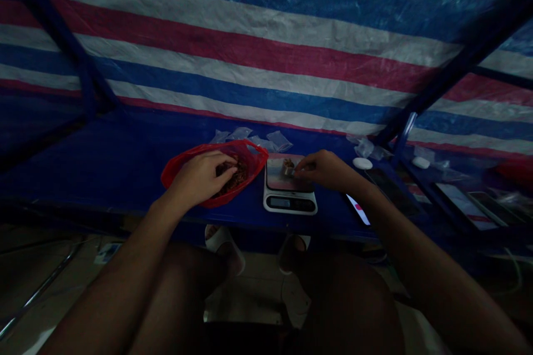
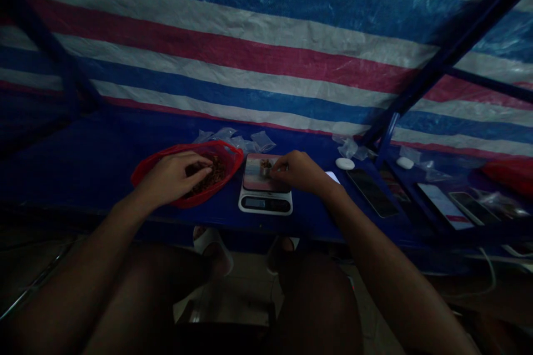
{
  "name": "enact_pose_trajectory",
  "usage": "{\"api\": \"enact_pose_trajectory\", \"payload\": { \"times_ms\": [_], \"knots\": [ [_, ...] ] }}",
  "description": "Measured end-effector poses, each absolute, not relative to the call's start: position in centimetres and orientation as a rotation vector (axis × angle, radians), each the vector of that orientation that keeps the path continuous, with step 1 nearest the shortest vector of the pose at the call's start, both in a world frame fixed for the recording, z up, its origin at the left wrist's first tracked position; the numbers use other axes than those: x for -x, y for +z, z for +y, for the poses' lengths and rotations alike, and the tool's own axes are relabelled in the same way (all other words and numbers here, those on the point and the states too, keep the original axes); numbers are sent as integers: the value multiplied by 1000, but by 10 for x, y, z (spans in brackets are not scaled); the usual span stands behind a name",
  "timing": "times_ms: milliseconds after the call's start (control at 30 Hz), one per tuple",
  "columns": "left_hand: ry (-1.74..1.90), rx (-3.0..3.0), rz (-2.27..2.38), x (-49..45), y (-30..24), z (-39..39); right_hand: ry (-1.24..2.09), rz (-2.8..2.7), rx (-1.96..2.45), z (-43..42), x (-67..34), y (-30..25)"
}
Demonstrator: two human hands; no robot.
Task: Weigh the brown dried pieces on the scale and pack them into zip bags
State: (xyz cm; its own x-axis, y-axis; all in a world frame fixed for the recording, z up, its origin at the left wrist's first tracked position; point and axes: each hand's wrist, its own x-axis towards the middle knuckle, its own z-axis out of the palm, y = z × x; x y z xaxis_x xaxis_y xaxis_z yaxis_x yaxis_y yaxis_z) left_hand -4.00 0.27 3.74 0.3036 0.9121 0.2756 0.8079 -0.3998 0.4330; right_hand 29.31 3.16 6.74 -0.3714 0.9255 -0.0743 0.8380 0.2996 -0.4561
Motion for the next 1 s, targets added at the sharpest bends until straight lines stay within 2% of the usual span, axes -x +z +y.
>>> {"api": "enact_pose_trajectory", "payload": {
  "times_ms": [267, 400, 600, 800, 1000],
  "knots": [
    [454, -2412, 1666, 41, 31, 6, 722, -2353, 1632, 33, -294, 62],
    [411, -2411, 1713, 40, 33, 6, 646, -2364, 1655, 35, -290, 62],
    [435, -2397, 1712, 38, 37, 3, 735, -2447, 1671, 34, -291, 75],
    [417, -2396, 1723, 38, 38, 3, 584, -2399, 1661, 42, -305, 97],
    [396, -2416, 1746, 36, 38, 3, 395, -2613, 1546, 55, -272, 122]
  ]
}}
